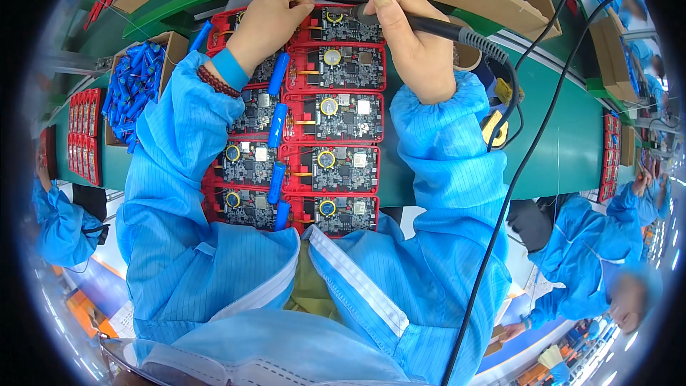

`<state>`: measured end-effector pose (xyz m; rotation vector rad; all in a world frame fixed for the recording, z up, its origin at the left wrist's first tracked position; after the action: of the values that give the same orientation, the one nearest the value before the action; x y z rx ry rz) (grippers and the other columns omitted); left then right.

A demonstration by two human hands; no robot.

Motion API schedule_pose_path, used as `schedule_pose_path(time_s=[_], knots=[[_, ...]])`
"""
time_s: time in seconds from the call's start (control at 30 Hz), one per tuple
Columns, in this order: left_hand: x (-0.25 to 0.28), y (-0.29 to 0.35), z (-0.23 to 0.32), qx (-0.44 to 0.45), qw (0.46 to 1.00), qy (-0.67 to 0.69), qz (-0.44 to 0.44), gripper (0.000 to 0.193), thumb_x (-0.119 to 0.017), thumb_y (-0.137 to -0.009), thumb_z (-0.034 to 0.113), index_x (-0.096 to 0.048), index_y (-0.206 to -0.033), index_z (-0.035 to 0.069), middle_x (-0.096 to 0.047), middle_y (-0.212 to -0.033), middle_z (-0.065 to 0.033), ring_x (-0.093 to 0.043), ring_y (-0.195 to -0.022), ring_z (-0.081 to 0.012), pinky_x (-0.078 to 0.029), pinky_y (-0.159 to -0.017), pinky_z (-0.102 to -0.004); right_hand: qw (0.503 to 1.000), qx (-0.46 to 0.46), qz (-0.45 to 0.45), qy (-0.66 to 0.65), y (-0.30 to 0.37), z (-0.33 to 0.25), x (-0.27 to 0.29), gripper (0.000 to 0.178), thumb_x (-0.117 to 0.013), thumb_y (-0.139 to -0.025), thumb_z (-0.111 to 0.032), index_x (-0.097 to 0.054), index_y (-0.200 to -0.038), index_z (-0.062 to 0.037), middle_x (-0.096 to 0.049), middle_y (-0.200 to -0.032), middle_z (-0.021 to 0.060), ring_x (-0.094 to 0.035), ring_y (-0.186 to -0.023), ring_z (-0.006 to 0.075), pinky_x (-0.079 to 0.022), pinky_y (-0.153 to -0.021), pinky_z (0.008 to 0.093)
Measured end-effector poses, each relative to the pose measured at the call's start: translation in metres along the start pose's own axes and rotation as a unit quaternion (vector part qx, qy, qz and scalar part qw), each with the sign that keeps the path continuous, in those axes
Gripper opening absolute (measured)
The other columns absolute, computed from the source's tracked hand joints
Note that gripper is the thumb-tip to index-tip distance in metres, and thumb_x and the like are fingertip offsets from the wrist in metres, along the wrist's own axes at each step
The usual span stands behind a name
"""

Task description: The person solders electronic components onto printed circuit boards with a soldering iron, then assembles the boards into circuit frames.

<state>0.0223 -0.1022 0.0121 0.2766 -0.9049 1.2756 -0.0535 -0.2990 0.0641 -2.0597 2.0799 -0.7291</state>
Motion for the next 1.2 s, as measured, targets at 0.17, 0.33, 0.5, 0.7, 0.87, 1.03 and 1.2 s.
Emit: schedule_pose_path(time_s=[0.17,0.33,0.5,0.7,0.87,1.03,1.2], knots=[[0.000,0.000,0.002,-0.016,1.000,-0.015,0.000,0.016,-0.058,-0.082,0.019,-0.065,-0.080,0.004,-0.064,-0.075,-0.0156,-0.061,-0.073,-0.0352,-0.048,-0.067,-0.0446,1.000,-0.014,-0.017,-0.004,-0.002,0.007,-0.002,0.025,-0.052,-0.095,-0.023,-0.062,-0.087,-0.0018,-0.054,-0.072,0.0007,-0.046,-0.067,0.0075,-0.039,-0.061,0.0234],[-0.001,0.000,0.003,-0.035,0.998,-0.049,0.004,0.017,-0.059,-0.082,0.019,-0.065,-0.079,0.004,-0.064,-0.075,-0.0154,-0.061,-0.074,-0.0352,-0.048,-0.069,-0.0449,1.000,-0.009,-0.019,-0.008,-0.002,0.012,-0.004,0.025,-0.052,-0.095,-0.022,-0.062,-0.087,-0.0002,-0.059,-0.078,0.0035,-0.051,-0.075,0.0105,-0.043,-0.070,0.0251],[-0.002,0.000,0.004,-0.024,0.998,-0.057,0.001,0.017,-0.058,-0.082,0.019,-0.066,-0.078,0.004,-0.064,-0.075,-0.0151,-0.061,-0.075,-0.0350,-0.048,-0.070,-0.0446,1.000,-0.010,-0.020,-0.001,-0.004,0.014,-0.004,0.025,-0.052,-0.094,-0.021,-0.062,-0.087,0.0002,-0.060,-0.079,0.0042,-0.052,-0.075,0.0111,-0.043,-0.070,0.0256],[-0.002,0.001,0.006,-0.038,0.997,-0.072,0.015,0.018,-0.057,-0.082,0.019,-0.065,-0.078,0.004,-0.064,-0.077,-0.0154,-0.061,-0.077,-0.0352,-0.048,-0.072,-0.0452,1.000,-0.005,-0.028,0.009,-0.002,0.013,-0.006,0.025,-0.052,-0.094,-0.021,-0.062,-0.087,0.0002,-0.061,-0.079,0.0048,-0.052,-0.075,0.0111,-0.044,-0.070,0.0261],[-0.004,0.002,0.003,-0.035,0.996,-0.084,0.013,0.018,-0.057,-0.083,0.019,-0.065,-0.078,0.004,-0.064,-0.080,-0.0157,-0.060,-0.078,-0.0355,-0.047,-0.073,-0.0458,1.000,0.008,-0.027,0.013,-0.002,0.011,-0.006,0.025,-0.053,-0.094,-0.022,-0.062,-0.087,-0.0001,-0.059,-0.077,0.0042,-0.051,-0.073,0.0105,-0.043,-0.067,0.0254],[-0.004,0.002,0.003,-0.073,0.992,-0.097,0.029,0.016,-0.059,-0.083,0.017,-0.061,-0.081,0.002,-0.062,-0.075,-0.0152,-0.059,-0.073,-0.0341,-0.047,-0.066,-0.0420,1.000,-0.010,-0.002,-0.021,0.000,0.009,-0.003,0.025,-0.053,-0.095,-0.025,-0.063,-0.089,-0.0026,-0.053,-0.068,-0.0003,-0.045,-0.061,0.0061,-0.037,-0.055,0.0219],[-0.002,0.001,0.002,-0.066,0.995,-0.080,0.003,0.015,-0.056,-0.084,0.017,-0.059,-0.081,0.002,-0.060,-0.073,-0.0154,-0.058,-0.070,-0.0345,-0.046,-0.063,-0.0412,1.000,0.004,0.002,-0.015,-0.001,0.010,-0.002,0.026,-0.053,-0.095,-0.027,-0.063,-0.090,-0.0032,-0.048,-0.063,-0.0030,-0.041,-0.057,0.0041,-0.032,-0.050,0.0211]])
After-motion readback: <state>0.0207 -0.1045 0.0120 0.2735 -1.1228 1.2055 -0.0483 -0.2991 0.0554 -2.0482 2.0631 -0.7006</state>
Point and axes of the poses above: each hand's wrist, its own y-axis away from the middle knuckle, its own x-axis out of the back of the hand, z = x × y, the point moved 2 cm from there along -y, towards the middle knuckle
